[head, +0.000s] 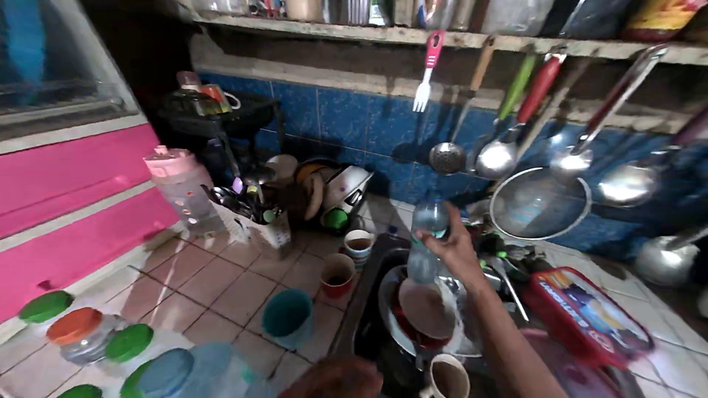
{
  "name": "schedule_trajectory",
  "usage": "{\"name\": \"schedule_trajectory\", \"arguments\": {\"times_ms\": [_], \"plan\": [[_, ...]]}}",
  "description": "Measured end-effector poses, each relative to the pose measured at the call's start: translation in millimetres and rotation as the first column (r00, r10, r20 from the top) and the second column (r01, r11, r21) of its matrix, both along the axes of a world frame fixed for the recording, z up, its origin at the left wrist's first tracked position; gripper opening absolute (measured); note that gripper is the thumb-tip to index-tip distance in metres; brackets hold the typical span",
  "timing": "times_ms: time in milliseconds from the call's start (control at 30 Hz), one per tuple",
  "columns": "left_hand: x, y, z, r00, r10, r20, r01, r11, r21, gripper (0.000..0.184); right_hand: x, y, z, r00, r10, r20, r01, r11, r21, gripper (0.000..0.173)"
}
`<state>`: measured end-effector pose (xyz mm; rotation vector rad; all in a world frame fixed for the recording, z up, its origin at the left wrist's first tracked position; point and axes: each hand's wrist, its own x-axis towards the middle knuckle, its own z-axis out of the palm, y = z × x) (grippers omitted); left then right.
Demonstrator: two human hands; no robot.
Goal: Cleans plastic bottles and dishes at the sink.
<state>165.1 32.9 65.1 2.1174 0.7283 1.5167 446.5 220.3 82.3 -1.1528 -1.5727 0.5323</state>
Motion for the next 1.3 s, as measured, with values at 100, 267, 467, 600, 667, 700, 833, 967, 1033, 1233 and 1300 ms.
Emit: {"name": "schedule_trajectory", "arguments": {"times_ms": [100, 267, 467, 600, 667, 700, 833, 967, 1033, 1233, 1300], "plan": [[55.5, 45.7, 2.6, 0.991, 0.05, 0.12, -0.042, 0.996, -0.074, 0.023, 21.7, -62.5, 2.7, 0.996, 0.034, 0.079, -0.031, 0.999, -0.039, 0.086], [138.9, 106.1, 2.3, 0.976, -0.042, 0.213, 0.061, 0.995, -0.084, 0.03, 54.4, -133.7, -6.1, 0.953, -0.011, 0.302, 0.034, 0.997, -0.07, 0.081], [214.2, 114.4, -51.1, 0.973, -0.227, 0.035, 0.21, 0.816, -0.539, 0.029, 97.9, -159.2, -1.0, 0.678, 0.044, 0.733, 0.412, 0.803, -0.43, 0.08], [265.7, 118.6, -104.8, 0.958, -0.284, 0.043, 0.223, 0.64, -0.735, 0.035, 116.6, -140.9, -13.5, 0.468, 0.299, 0.832, 0.548, 0.64, -0.538, 0.078], [287.5, 126.4, -115.4, 0.963, -0.249, 0.107, 0.222, 0.499, -0.838, 0.035, 115.4, -127.0, -19.9, 0.358, 0.337, 0.871, 0.602, 0.63, -0.491, 0.068], [296.8, 132.9, -118.6, 0.958, -0.208, 0.195, 0.264, 0.393, -0.881, 0.034, 111.0, -120.1, -23.0, 0.302, 0.328, 0.895, 0.618, 0.647, -0.446, 0.058], [321.8, 173.2, -121.8, 0.892, 0.03, 0.451, 0.447, 0.088, -0.89, 0.03, 86.7, -95.2, -38.5, 0.061, 0.217, 0.974, 0.57, 0.793, -0.212, 0.045], [337.9, 188.7, -120.0, 0.808, 0.131, 0.574, 0.528, 0.269, -0.805, 0.023, 86.2, -64.4, -63.7, -0.031, 0.063, 0.998, 0.506, 0.862, -0.038, 0.041], [345.3, 192.8, -117.6, 0.781, 0.251, 0.573, 0.5, 0.3, -0.813, 0.027, 92.6, -54.3, -64.9, 0.079, 0.012, 0.997, 0.536, 0.843, -0.053, 0.043], [314.9, 228.7, -125.5, 0.977, -0.086, 0.197, 0.214, 0.325, -0.921, 0.037, 134.3, -46.9, -70.8, 0.787, 0.146, 0.6, 0.412, 0.599, -0.686, 0.076], [292.0, 244.0, -115.7, 0.936, -0.34, -0.094, 0.095, 0.498, -0.862, 0.036, 139.6, -54.2, -82.8, 0.987, 0.04, 0.158, 0.1, 0.618, -0.78, 0.072]]}}
